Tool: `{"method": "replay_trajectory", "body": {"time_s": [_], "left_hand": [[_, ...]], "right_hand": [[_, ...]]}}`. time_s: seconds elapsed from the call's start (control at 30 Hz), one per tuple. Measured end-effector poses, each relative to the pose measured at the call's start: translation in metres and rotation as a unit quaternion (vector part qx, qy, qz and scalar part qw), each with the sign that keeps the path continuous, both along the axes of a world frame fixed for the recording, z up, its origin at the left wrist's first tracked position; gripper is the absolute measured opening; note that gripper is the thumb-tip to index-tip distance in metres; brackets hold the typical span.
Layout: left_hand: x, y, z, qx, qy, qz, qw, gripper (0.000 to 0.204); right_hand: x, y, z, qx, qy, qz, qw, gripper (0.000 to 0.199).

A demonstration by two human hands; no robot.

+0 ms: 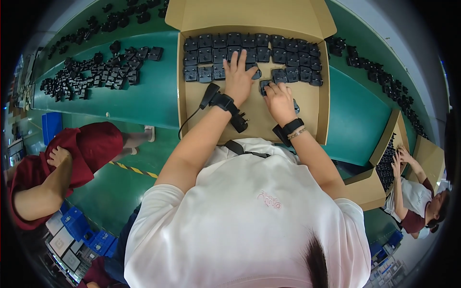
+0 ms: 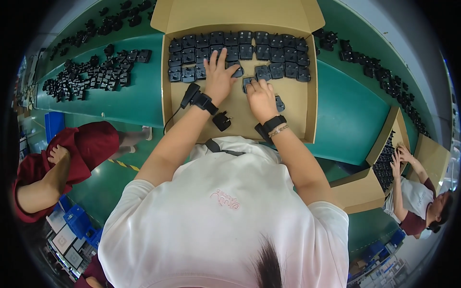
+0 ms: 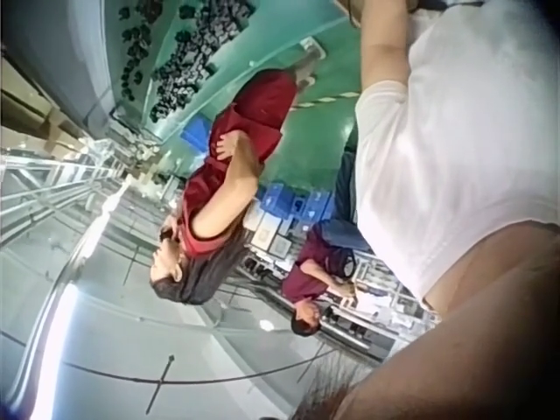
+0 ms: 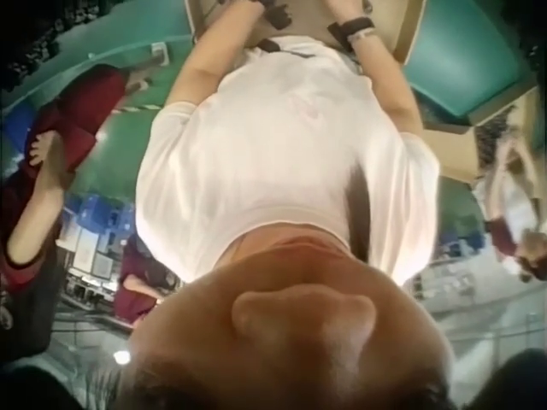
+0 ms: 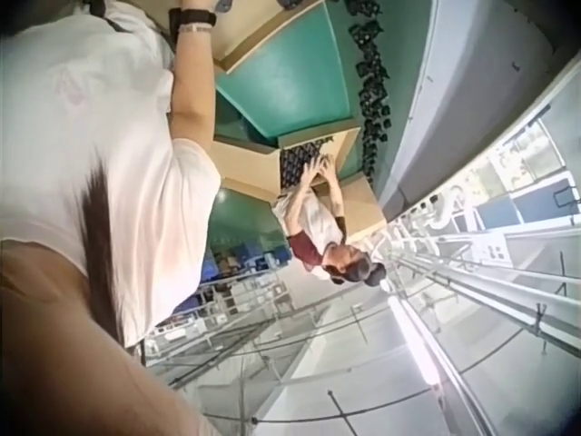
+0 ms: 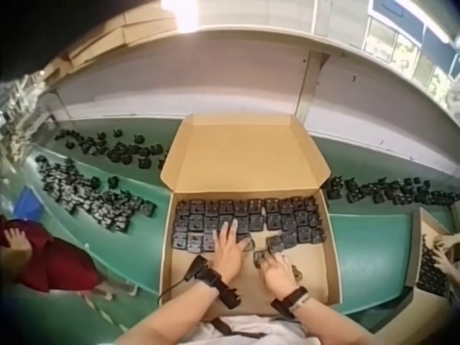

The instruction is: The person picks up power adapters from the table and places them into a cardboard box, arranging them into rows. They continue to pick up and position more adapters until the box is filled.

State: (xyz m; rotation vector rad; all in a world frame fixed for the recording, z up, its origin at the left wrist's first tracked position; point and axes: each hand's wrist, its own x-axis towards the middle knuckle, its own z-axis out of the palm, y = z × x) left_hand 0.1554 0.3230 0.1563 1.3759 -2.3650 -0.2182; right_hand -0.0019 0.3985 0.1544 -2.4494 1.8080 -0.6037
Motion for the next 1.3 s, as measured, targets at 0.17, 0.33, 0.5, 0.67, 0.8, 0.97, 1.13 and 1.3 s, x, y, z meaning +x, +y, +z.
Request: {"method": "replay_trajectory", "body": {"time_s": [0.17,0.33,0.5,0.67,0.8,0.97,1.13,1.3], "left_hand": [[0.012,-0.004,-0.003,-0.002,-0.008,-0.011,1.000,0.043],[0.015,-0.005,-0.006,-0.003,-0.002,0.000,1.000,0.045],[0.018,-0.007,-0.011,-0.003,0.019,-0.015,1.000,0.043],[0.025,-0.014,-0.009,-0.012,0.016,-0.041,0.999,0.046],[0.036,-0.013,-0.004,-0.040,0.011,-0.060,0.997,0.059],[0.076,-0.006,0.017,-0.028,0.016,0.031,0.999,0.064],[0.079,0.007,0.014,-0.014,0.018,0.083,0.996,0.064],[0.070,-0.010,-0.018,-0.056,0.009,0.066,0.996,0.066]], "right_hand": [[0.005,-0.005,0.004,-0.020,-0.004,-0.039,0.999,0.031],[0.008,-0.030,-0.005,-0.041,0.030,-0.046,0.998,0.028],[0.006,-0.042,-0.014,-0.057,-0.007,-0.057,0.997,0.031],[-0.001,-0.050,-0.013,-0.035,-0.031,-0.049,0.998,0.040],[-0.004,-0.044,0.004,-0.049,-0.070,-0.024,0.996,0.042],[-0.032,-0.022,0.023,-0.042,-0.094,-0.079,0.992,0.039],[-0.053,-0.010,0.021,0.037,-0.096,-0.173,0.980,0.034],[-0.052,-0.013,0.023,0.120,-0.139,-0.192,0.964,0.030]]}}
